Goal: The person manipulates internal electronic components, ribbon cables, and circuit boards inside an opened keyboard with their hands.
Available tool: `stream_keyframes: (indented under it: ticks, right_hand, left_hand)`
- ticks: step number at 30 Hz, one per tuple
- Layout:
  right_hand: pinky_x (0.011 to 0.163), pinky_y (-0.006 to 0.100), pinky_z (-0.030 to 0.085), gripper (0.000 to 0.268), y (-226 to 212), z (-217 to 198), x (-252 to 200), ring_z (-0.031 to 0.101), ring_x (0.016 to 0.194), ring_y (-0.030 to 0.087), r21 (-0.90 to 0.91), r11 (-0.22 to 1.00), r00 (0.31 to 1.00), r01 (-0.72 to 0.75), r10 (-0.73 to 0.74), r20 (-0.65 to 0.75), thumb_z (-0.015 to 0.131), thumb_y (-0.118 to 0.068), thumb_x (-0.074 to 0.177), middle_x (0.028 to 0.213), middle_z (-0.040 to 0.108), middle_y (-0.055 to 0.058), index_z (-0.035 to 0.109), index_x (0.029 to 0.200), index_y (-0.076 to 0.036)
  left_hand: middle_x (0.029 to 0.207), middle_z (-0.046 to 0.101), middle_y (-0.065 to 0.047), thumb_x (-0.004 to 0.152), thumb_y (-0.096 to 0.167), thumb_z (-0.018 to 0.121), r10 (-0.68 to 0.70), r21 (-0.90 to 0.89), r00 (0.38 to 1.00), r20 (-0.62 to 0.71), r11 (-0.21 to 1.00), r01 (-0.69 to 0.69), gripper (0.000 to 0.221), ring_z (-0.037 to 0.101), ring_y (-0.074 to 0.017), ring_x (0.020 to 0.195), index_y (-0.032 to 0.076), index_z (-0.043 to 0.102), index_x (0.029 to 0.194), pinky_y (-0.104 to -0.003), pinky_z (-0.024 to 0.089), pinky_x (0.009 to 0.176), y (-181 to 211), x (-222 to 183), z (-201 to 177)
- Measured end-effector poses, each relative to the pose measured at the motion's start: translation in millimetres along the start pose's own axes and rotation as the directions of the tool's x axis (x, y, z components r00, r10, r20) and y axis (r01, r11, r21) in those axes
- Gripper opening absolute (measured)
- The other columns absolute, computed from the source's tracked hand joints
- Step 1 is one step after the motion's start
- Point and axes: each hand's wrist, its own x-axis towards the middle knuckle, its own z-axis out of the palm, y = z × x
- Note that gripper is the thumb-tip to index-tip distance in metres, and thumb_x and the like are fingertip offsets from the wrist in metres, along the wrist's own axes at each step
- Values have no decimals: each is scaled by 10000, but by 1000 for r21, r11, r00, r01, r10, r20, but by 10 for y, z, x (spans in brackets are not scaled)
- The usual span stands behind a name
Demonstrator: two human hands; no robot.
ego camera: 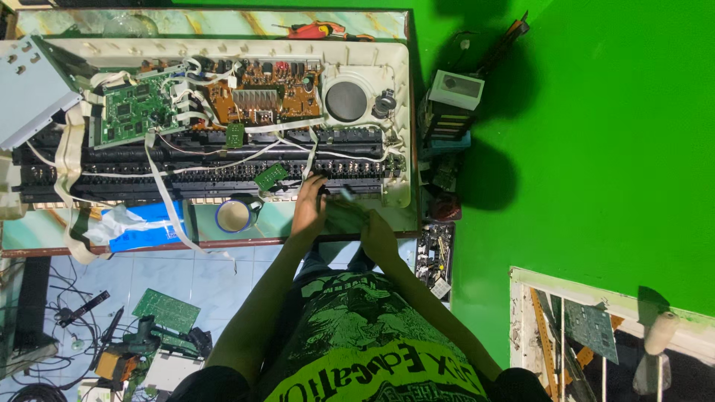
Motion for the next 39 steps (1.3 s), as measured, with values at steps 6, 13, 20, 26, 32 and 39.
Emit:
stream_keyframes:
  ticks: [6, 13, 20, 26, 32, 39]
  right_hand:
    - [832, 572, 504, 375, 96, 334, 181, 625, 967, 518, 42, 978, 977, 202, -199, -71, 503, -90, 938, 1060, 658, 320, 539, 1290, 30]
    - [756, 594, 510, 270, 324, 353, 4, 643, 891, 531, 116, 992, 993, -52, 63, -96, 498, -102, 977, 951, 659, 325, 528, 1202, 45]
    - [887, 579, 490, 384, -95, 418, 154, 600, 1020, 534, 65, 913, 903, 404, -386, -190, 502, -9, 881, 1113, 621, 363, 516, 1254, 79]
    - [793, 568, 510, 300, 18, 123, -41, 644, 914, 501, 153, 950, 962, -271, 271, 21, 472, -90, 954, 988, 647, 341, 482, 1216, 55]
    - [827, 582, 488, 419, 233, 450, -148, 604, 960, 515, -27, 998, 992, 65, -68, -110, 506, -82, 942, 1064, 602, 398, 446, 1287, 150]
    - [905, 559, 490, 475, 460, 664, 11, 595, 1056, 516, 46, 991, 987, 129, -123, -102, 492, -28, 854, 1121, 620, 366, 466, 1313, 90]
  left_hand:
    - [1446, 543, -212, 794, -143, 509, -42, -65, 999, 6, 997, 43, 588, 482, -383, 1401, 19, 571, 1356, -454, 365, 1199, -67, -50, -43]
    - [1414, 563, -188, 804, -95, 565, 91, 46, 992, -86, 995, -87, 568, 511, -393, 1349, 64, 605, 1347, -459, 427, 1127, -265, -57, 241]
    - [1399, 642, -172, 884, -71, 573, 83, -54, 995, -57, 995, -86, 523, 672, -398, 1126, 86, 613, 1382, -454, 522, 965, -491, -131, 292]
    - [1412, 570, -261, 850, -96, 526, 107, -32, 993, -52, 994, -108, 513, 697, -432, 1071, 51, 580, 1339, -452, 561, 899, -401, -42, 230]
    - [1384, 565, -303, 838, -94, 548, 160, -43, 984, -72, 986, -164, 510, 628, -471, 1154, 15, 580, 1335, -517, 522, 925, -95, -31, 90]
    - [1308, 619, -237, 822, -54, 592, 214, 97, 974, -74, 974, -207, 478, 512, -455, 1326, 30, 614, 1292, -520, 407, 1109, 51, 35, 37]
